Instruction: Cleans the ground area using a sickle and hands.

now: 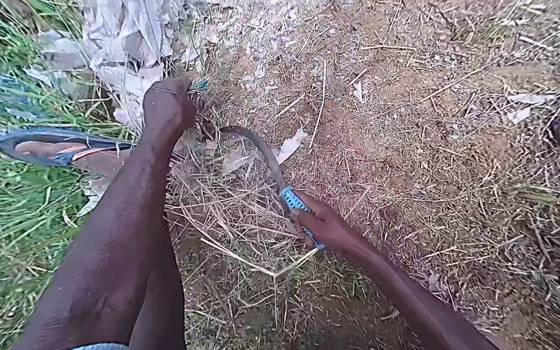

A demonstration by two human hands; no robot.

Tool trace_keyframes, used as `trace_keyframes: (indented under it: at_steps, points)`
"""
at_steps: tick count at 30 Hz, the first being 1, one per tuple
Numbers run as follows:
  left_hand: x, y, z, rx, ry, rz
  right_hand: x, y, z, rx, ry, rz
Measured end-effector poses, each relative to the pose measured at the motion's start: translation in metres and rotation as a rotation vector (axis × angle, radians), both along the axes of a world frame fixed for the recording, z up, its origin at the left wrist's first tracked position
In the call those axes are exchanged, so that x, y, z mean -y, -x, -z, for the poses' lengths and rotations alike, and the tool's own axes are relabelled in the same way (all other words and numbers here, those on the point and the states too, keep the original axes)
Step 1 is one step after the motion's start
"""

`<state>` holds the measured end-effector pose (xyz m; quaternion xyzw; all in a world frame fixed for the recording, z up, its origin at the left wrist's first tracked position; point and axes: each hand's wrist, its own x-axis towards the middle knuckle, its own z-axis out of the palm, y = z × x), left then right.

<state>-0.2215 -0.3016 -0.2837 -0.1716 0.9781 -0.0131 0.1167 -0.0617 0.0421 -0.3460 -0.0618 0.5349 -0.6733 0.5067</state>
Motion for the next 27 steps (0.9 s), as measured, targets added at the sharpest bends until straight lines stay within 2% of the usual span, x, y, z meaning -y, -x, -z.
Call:
trace_keyframes:
  at_steps: [5,7,9,11,14,16,18,20,24,27]
  points:
    - [0.015,-0.018,-0.024,-0.032,0.028,-0.114,-0.005,0.038,-0.01,0.005,0.083,0.383]
    - [0.022,-0.024,-0.028,-0.02,0.04,-0.143,0.008,0.061,-0.019,0.018,0.113,0.552]
    - [0.02,-0.027,-0.029,0.012,0.062,-0.138,0.027,0.081,-0.022,0.029,0.132,0.635]
    - [0.016,-0.03,-0.024,0.019,0.063,-0.139,0.044,0.088,-0.017,0.042,0.106,0.57]
    - [0.014,-0.024,-0.01,0.039,0.059,-0.148,0.043,0.069,-0.004,0.055,0.027,0.2]
    - [0.009,-0.018,-0.007,0.056,0.044,-0.166,0.031,0.046,0.004,0.067,0.028,0.051]
    - [0.002,-0.008,-0.003,0.1,0.008,-0.194,0.014,0.029,0.008,0.106,0.06,0.102]
    - [-0.005,-0.001,0.01,0.135,-0.01,-0.236,0.0,0.016,0.011,0.151,0.1,0.26]
    - [-0.019,0.021,0.024,0.053,-0.036,-0.354,-0.022,0.02,0.005,0.188,0.177,0.573]
    - [-0.025,0.034,0.02,0.03,-0.079,-0.331,-0.038,0.025,0.008,0.166,0.16,0.614]
